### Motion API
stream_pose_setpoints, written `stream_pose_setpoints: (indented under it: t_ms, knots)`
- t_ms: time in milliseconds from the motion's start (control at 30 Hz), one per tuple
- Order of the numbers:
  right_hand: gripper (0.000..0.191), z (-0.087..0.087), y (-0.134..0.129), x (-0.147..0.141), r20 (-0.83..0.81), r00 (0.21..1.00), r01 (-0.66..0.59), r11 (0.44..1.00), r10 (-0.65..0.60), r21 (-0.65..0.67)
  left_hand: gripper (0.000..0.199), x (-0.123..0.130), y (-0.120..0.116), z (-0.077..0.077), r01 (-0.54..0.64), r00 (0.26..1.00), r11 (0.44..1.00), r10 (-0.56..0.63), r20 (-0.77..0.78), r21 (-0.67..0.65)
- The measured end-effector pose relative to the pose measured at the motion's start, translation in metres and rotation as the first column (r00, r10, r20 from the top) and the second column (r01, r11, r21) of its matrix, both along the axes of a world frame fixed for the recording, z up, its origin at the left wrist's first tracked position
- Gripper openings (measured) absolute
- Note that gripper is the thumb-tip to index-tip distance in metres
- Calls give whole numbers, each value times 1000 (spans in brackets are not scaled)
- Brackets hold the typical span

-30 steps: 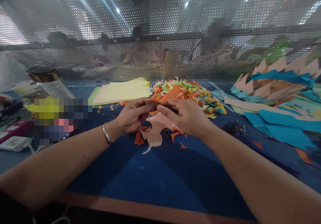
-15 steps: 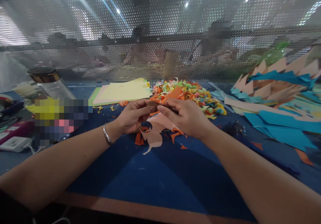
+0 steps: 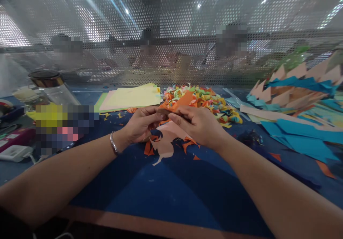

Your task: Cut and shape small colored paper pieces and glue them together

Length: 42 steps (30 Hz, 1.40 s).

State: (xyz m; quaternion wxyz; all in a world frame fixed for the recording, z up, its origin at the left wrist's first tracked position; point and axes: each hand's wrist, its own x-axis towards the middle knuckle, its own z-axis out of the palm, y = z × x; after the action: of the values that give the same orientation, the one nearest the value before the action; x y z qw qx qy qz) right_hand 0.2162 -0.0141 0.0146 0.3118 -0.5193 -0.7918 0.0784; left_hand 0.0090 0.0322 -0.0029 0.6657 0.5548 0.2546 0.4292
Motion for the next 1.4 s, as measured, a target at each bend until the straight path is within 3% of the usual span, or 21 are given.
stream_pose_setpoints:
  t_ms: [267,633,933,1400]
  knots:
    - [49,1,-1,-1,-5,1000,-3,1000,3,2,23,0,1,-1,36,999,999,-35,-19,39]
    - [52,0,0,-1,21,1000,-15,1000,15,2,19,2,2,-4,-40,994,987,56,-98,155]
    - [52,-3,2,2,49,998,-28,1000,27,2,19,1,1,-5,-15,994,971,41,-105,237]
    - [56,-3,1,0,56,998,-27,1000,26,12,4,1,0,0,-22,986,983,51,-157,181]
